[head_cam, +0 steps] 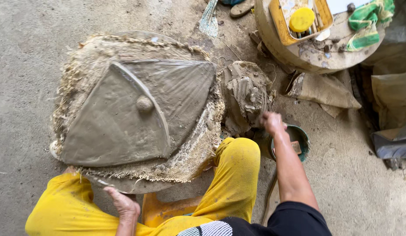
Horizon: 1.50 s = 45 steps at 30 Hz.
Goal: The person shapes a diamond-shaped clay object on a rotating wheel, forming small clay balls by hand and attaching them to the surface before smoothing the edges.
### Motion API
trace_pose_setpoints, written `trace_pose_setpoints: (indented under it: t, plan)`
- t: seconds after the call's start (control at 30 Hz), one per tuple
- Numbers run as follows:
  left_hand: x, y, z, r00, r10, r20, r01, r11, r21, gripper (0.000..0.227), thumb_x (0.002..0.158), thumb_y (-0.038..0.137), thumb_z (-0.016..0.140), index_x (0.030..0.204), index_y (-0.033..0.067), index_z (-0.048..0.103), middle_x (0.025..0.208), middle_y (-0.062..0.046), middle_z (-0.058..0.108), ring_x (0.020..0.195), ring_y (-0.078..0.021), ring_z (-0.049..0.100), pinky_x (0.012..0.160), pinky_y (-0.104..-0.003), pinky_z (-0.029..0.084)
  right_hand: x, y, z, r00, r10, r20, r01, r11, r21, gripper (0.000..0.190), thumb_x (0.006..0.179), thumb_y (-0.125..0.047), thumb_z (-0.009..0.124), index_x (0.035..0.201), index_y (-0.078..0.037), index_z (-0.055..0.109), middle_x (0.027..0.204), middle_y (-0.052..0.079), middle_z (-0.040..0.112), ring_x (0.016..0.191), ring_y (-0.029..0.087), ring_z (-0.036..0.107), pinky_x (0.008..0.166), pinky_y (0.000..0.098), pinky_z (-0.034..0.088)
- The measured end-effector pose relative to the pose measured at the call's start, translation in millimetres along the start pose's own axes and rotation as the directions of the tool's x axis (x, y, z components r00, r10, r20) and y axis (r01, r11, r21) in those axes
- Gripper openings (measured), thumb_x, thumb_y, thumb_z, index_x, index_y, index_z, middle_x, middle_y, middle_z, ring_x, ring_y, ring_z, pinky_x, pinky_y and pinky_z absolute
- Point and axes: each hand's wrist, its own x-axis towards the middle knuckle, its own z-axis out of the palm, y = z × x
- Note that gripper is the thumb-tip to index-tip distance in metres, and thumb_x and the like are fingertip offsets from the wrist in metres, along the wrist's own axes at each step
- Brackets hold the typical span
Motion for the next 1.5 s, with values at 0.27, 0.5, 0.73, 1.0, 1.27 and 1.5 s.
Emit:
trace_pose_setpoints:
  t: [0.27, 0.5, 0.73, 1.0, 1.27, 1.5]
  plan:
    - [66, -52, 3, 0.931, 0.365, -0.026, -0.364, 0.931, 0.012, 0.053, 0.112, 0.049, 0.038, 0.129, 0.0020, 0.055, 0.115, -0.006, 0.056, 0.107, -0.0203, 0.051, 0.100, -0.036, 0.042, -129, -4, -71, 0.869, 0.276, -0.411, 0.235, 0.500, 0.833, 0.032, 0.094, 0.002, 0.075, 0.124, -0.006, 0.069, 0.116, 0.007, 0.071, 0.097, 0.018, 0.066, 0.079, 0.0310, 0.055]
    - [82, -21, 13, 0.911, 0.413, 0.015, -0.413, 0.911, -0.024, 0.053, 0.108, 0.048, 0.041, 0.132, 0.0027, 0.055, 0.120, -0.006, 0.061, 0.110, -0.0205, 0.054, 0.100, -0.035, 0.042, -229, -122, -138, 0.913, -0.030, -0.408, 0.408, 0.026, 0.912, 0.014, 0.109, -0.014, 0.073, 0.113, -0.003, 0.066, 0.116, 0.010, 0.074, 0.117, 0.029, 0.070, 0.104, 0.0494, 0.062]
    - [-8, 15, -5, 0.727, 0.686, -0.026, -0.665, 0.713, 0.221, 0.054, 0.109, 0.045, 0.046, 0.140, 0.0010, 0.047, 0.135, -0.018, 0.054, 0.128, -0.0294, 0.047, 0.112, -0.044, 0.039, -279, -255, -73, 0.873, -0.485, -0.060, 0.121, 0.095, 0.988, 0.044, 0.084, -0.014, 0.073, 0.127, -0.015, 0.063, 0.129, 0.012, 0.067, 0.116, 0.027, 0.068, 0.099, 0.0404, 0.059]
    - [-144, 91, -25, 0.583, 0.708, 0.399, -0.745, 0.662, -0.085, 0.050, 0.099, 0.049, 0.064, 0.129, 0.0138, 0.045, 0.141, -0.013, 0.055, 0.135, -0.0312, 0.054, 0.114, -0.046, 0.046, -317, -344, 21, 0.716, -0.516, 0.470, -0.552, -0.006, 0.834, 0.040, 0.091, -0.024, 0.063, 0.125, -0.003, 0.056, 0.123, 0.016, 0.067, 0.110, 0.033, 0.069, 0.089, 0.0479, 0.063]
    - [-159, 89, -11, 0.620, 0.534, 0.575, -0.706, 0.700, 0.112, 0.090, 0.091, 0.064, 0.048, 0.159, 0.0070, 0.030, 0.157, -0.019, 0.042, 0.137, -0.0355, 0.043, 0.116, -0.048, 0.037, -326, -344, 37, 0.776, -0.596, 0.208, -0.224, 0.047, 0.973, 0.042, 0.089, 0.001, 0.070, 0.130, 0.002, 0.063, 0.126, 0.020, 0.069, 0.115, 0.027, 0.069, 0.100, 0.0424, 0.058]
    - [-64, 16, 47, 0.683, 0.697, 0.217, -0.679, 0.497, 0.539, 0.105, 0.099, 0.076, 0.024, 0.161, -0.0065, 0.003, 0.168, -0.031, -0.008, 0.155, -0.0485, -0.006, 0.125, -0.058, 0.001, -299, -315, 20, 0.850, -0.477, 0.223, -0.333, -0.159, 0.930, 0.036, 0.091, 0.000, 0.068, 0.126, 0.002, 0.064, 0.125, 0.017, 0.069, 0.118, 0.029, 0.064, 0.104, 0.0388, 0.055]
